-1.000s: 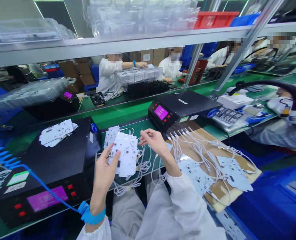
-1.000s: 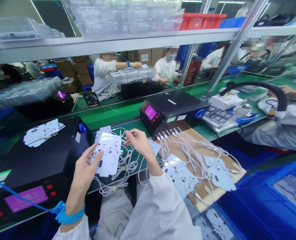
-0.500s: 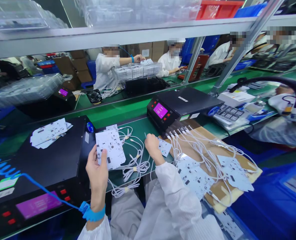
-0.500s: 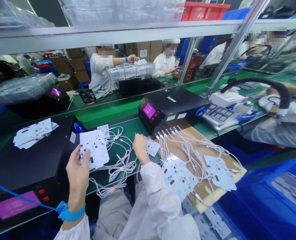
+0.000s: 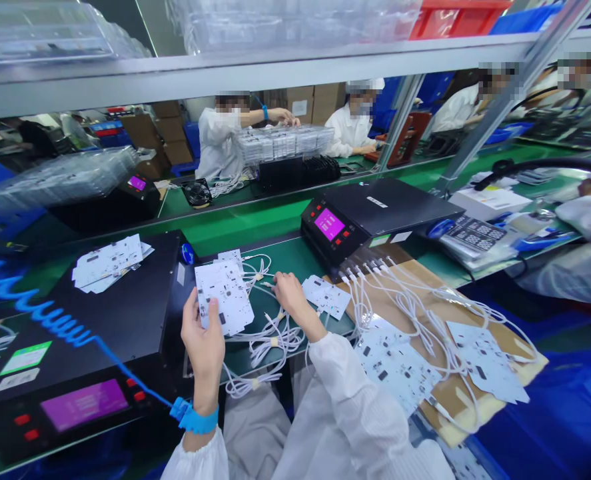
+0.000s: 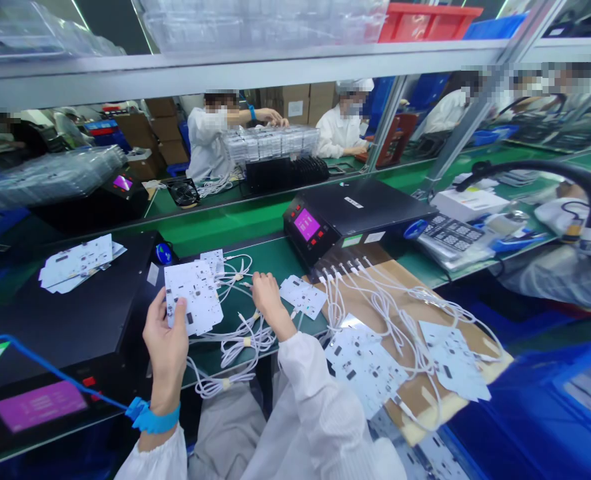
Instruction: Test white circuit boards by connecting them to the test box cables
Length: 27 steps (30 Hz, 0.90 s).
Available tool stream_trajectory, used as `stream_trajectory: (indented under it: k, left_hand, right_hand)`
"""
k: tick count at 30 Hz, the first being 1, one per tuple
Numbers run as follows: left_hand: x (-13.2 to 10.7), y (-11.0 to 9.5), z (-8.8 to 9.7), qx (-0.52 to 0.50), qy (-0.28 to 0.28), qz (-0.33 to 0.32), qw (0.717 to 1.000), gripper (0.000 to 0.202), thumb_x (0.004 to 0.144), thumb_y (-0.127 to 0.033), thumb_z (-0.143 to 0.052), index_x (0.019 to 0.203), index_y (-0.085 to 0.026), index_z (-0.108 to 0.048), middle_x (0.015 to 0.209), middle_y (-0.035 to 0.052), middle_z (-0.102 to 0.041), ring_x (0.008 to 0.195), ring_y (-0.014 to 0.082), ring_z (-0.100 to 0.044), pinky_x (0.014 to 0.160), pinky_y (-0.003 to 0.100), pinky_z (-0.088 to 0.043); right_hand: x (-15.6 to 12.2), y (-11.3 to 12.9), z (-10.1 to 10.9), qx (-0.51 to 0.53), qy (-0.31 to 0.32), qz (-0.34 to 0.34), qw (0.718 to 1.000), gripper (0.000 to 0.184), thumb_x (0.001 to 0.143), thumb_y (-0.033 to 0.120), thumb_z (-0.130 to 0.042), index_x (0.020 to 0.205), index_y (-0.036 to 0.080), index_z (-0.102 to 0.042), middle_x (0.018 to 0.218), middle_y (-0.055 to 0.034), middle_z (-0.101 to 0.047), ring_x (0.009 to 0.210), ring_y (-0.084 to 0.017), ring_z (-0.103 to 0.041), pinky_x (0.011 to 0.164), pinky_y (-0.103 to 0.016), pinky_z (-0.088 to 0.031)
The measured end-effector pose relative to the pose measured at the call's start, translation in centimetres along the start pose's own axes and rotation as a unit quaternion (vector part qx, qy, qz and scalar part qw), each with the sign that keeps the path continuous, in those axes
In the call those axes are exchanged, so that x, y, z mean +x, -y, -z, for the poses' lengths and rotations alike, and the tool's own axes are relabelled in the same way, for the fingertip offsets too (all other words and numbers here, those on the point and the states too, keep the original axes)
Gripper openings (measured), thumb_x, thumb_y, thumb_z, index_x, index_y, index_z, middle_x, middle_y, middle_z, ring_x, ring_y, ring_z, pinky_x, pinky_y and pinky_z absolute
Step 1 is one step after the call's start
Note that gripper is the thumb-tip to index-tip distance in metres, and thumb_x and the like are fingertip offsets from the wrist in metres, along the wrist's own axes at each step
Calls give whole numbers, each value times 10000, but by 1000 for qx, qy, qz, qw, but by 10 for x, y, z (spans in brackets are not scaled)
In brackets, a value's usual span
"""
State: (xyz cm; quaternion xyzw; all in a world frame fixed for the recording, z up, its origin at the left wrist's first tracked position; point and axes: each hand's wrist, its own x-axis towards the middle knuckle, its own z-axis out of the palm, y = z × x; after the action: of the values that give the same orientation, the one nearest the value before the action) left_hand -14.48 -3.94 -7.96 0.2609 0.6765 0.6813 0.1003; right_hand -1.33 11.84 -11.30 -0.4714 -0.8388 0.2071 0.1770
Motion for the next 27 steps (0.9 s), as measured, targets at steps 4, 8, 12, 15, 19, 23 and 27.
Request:
stream_trajectory:
  k: [4, 8, 12, 15, 19, 23, 27]
  left_hand:
    - [0, 0, -1, 10, 1, 4, 1000, 721, 937, -488, -691, 1555, -177, -487, 1426, 195, -642, 1295, 323, -661, 1078, 462, -576]
    - [1, 2, -3, -4, 23, 3, 1000, 683, 943, -497, -684, 1535, -196, -525, 1476, 172, -616, 1338, 313, -634, 1124, 447, -545]
    - [2, 7, -4, -16, 35, -3, 999, 677, 945, -514, -685, 1526, -198, -540, 1513, 166, -591, 1373, 320, -607, 1160, 457, -513]
    - [3, 8, -4, -12, 35, -5, 999, 684, 937, -516, -688, 1513, -176, -549, 1474, 182, -616, 1371, 329, -607, 1159, 467, -511]
    - [3, 6, -4, -12, 36, 0, 999, 671, 935, -516, -683, 1496, -170, -558, 1437, 188, -638, 1346, 324, -625, 1142, 467, -523]
    - [2, 5, -4, -7, 41, 2, 999, 659, 945, -520, -669, 1498, -183, -552, 1427, 182, -644, 1329, 313, -636, 1134, 459, -528]
    - [4, 8, -1, -11, 41, -7, 999, 629, 937, -502, -689, 1471, -185, -585, 1411, 172, -655, 1324, 311, -637, 1154, 464, -508]
  right_hand:
    - [-10, -4, 11, 130, -41, 20, 990, 156, 1030, 235, -518, 1083, 180, -654, 1079, -95, -746, 1018, -210, -688, 918, -325, -519]
    - [-27, 0, 22, 404, -38, 42, 913, 260, 965, 445, -621, 1016, 196, -677, 909, -42, -752, 799, -192, -712, 801, -334, -556]
    - [-38, 7, 25, 454, -38, 64, 888, 291, 901, 490, -696, 951, 204, -713, 968, -60, -757, 902, -210, -707, 874, -357, -554]
    - [-40, 9, 25, 468, -27, 61, 881, 301, 886, 497, -705, 933, 200, -717, 930, -56, -738, 867, -203, -680, 834, -346, -544]
    - [-40, 9, 24, 484, -17, 49, 873, 300, 879, 499, -711, 930, 203, -722, 881, -40, -712, 822, -190, -641, 783, -326, -524]
    - [-41, 8, 24, 493, -16, 53, 868, 296, 876, 492, -720, 939, 204, -724, 891, -36, -709, 828, -187, -635, 781, -321, -517]
    - [-42, 5, 29, 467, -4, 72, 881, 268, 904, 463, -699, 953, 202, -732, 908, -37, -707, 811, -177, -617, 750, -312, -492]
